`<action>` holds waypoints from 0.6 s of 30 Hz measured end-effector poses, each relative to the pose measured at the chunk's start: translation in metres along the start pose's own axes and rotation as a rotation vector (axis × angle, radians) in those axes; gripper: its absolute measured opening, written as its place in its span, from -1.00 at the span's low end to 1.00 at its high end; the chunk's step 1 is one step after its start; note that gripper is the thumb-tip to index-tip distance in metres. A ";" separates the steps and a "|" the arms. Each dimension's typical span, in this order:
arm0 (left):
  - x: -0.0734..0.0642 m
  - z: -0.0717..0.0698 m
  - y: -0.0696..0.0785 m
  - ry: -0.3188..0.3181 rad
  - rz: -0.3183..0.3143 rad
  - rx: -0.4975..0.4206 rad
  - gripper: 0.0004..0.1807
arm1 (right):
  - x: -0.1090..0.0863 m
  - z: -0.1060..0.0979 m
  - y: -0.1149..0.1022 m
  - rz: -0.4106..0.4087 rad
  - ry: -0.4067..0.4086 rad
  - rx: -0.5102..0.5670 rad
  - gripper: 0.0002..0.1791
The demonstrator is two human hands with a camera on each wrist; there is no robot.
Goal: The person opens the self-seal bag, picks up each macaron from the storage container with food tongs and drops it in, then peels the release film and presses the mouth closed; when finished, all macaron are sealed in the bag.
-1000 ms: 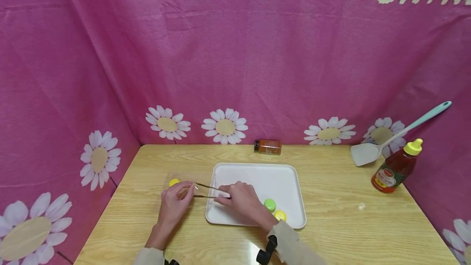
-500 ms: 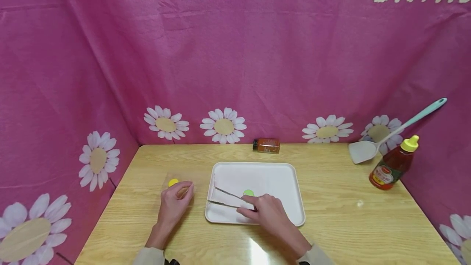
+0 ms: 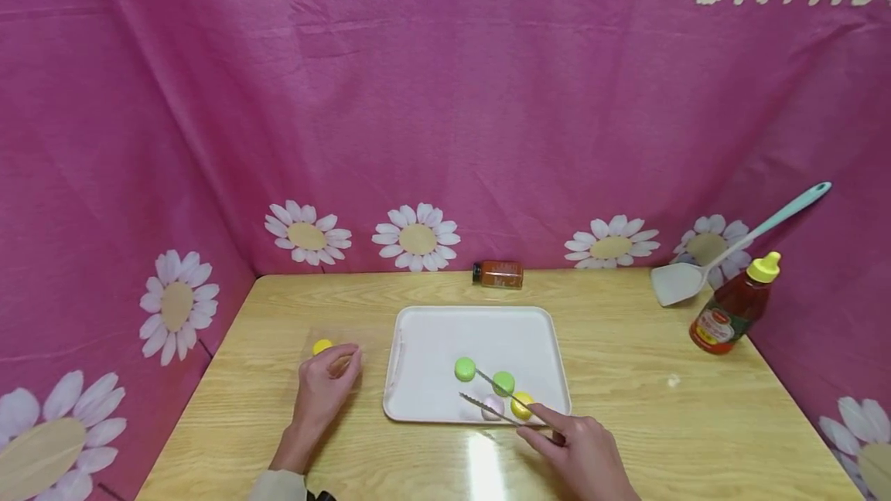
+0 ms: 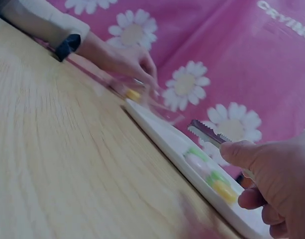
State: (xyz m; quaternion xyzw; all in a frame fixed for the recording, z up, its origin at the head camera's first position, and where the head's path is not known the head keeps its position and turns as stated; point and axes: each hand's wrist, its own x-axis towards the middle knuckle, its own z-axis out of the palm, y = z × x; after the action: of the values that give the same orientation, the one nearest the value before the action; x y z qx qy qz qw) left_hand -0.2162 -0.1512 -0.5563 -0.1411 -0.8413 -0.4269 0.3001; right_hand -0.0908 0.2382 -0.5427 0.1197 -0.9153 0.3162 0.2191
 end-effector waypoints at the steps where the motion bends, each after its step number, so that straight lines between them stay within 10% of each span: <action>1: 0.000 0.000 0.000 -0.001 -0.001 0.001 -0.90 | -0.004 -0.003 0.002 0.039 -0.005 -0.017 -0.62; 18: -0.001 0.002 -0.003 0.007 0.019 -0.003 -0.90 | -0.046 -0.028 0.024 0.352 -0.032 -0.128 -0.53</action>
State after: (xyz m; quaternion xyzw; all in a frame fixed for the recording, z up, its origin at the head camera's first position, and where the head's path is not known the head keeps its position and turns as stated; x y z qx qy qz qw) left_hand -0.2174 -0.1516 -0.5592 -0.1482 -0.8382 -0.4259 0.3067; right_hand -0.0499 0.2782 -0.5574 -0.0517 -0.9437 0.2888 0.1530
